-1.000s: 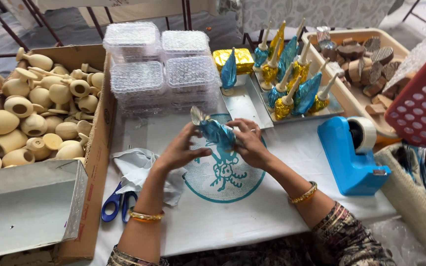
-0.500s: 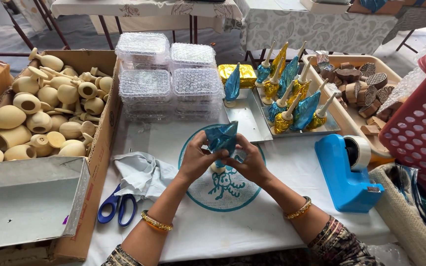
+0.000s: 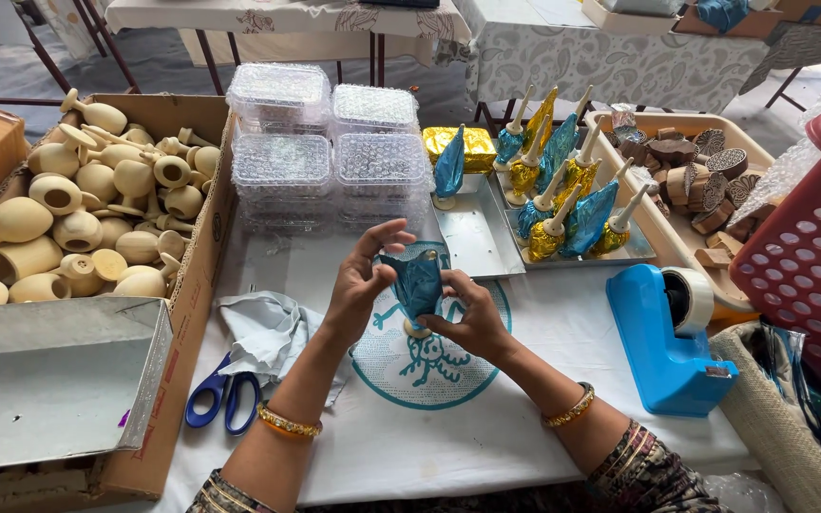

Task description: The person wraps a wooden ornament in blue foil, secures it with tape, and places it on a tray. They then wipe a wooden ornament with a cloth and wrap it in a holographic bag.

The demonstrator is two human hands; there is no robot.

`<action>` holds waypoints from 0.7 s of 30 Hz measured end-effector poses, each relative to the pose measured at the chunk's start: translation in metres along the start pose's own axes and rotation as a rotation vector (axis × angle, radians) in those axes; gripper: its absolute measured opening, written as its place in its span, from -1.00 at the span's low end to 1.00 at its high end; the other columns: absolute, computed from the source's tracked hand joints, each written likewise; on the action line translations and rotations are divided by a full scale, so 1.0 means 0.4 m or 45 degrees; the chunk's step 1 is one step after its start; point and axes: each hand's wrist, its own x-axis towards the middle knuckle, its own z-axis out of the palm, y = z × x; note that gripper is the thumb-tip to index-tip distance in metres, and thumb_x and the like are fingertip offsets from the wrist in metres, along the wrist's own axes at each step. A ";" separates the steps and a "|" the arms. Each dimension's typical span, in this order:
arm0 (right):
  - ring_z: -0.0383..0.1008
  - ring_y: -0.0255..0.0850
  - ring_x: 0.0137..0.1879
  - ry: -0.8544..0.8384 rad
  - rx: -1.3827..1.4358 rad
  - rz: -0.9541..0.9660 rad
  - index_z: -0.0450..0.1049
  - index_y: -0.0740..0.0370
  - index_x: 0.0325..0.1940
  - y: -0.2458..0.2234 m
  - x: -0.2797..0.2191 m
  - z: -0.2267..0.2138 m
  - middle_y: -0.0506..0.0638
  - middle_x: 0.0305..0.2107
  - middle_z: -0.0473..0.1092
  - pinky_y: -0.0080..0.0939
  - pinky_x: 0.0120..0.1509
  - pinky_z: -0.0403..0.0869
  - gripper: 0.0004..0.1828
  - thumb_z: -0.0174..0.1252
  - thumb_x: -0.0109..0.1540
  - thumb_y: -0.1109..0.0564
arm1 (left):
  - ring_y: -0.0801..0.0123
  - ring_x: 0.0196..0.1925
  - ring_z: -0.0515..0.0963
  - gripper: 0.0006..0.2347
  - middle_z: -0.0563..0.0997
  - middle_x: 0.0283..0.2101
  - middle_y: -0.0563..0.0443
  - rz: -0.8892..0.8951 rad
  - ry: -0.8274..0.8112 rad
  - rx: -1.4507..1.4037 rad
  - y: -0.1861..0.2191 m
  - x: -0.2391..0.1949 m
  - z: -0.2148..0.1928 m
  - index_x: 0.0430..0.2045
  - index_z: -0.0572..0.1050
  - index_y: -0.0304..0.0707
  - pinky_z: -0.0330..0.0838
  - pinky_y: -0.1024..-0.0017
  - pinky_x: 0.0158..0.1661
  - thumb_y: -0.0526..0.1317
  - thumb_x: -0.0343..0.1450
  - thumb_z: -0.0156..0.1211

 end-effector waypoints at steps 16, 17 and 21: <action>0.50 -0.09 0.16 0.127 -0.102 -0.188 0.30 0.17 0.33 -0.080 0.029 -0.036 0.13 0.05 0.41 -0.09 0.19 0.55 -0.32 0.39 0.20 -0.03 | 0.53 -0.26 0.62 -0.96 0.63 -0.28 0.07 0.074 -0.103 0.527 -0.063 0.045 -0.010 -0.40 0.62 -0.25 0.59 0.58 -0.20 -0.31 0.41 0.36; 0.51 -0.09 0.18 0.210 -0.108 -0.245 0.29 0.16 0.35 -0.099 0.040 -0.045 0.12 0.08 0.42 -0.11 0.19 0.54 -0.33 0.36 0.24 -0.06 | 0.53 -0.27 0.61 -0.96 0.62 -0.29 0.07 0.078 -0.100 0.555 -0.058 0.042 -0.002 -0.41 0.62 -0.25 0.59 0.58 -0.22 -0.30 0.40 0.37; 0.55 -0.15 0.10 0.362 -0.259 -0.386 0.42 0.13 0.26 -0.134 0.066 -0.073 0.03 0.00 0.52 -0.16 0.14 0.54 -0.49 0.31 0.29 -0.08 | 0.54 -0.29 0.60 -0.96 0.62 -0.31 0.10 0.106 -0.083 0.612 -0.051 0.032 0.003 -0.42 0.63 -0.25 0.55 0.57 -0.25 -0.30 0.38 0.38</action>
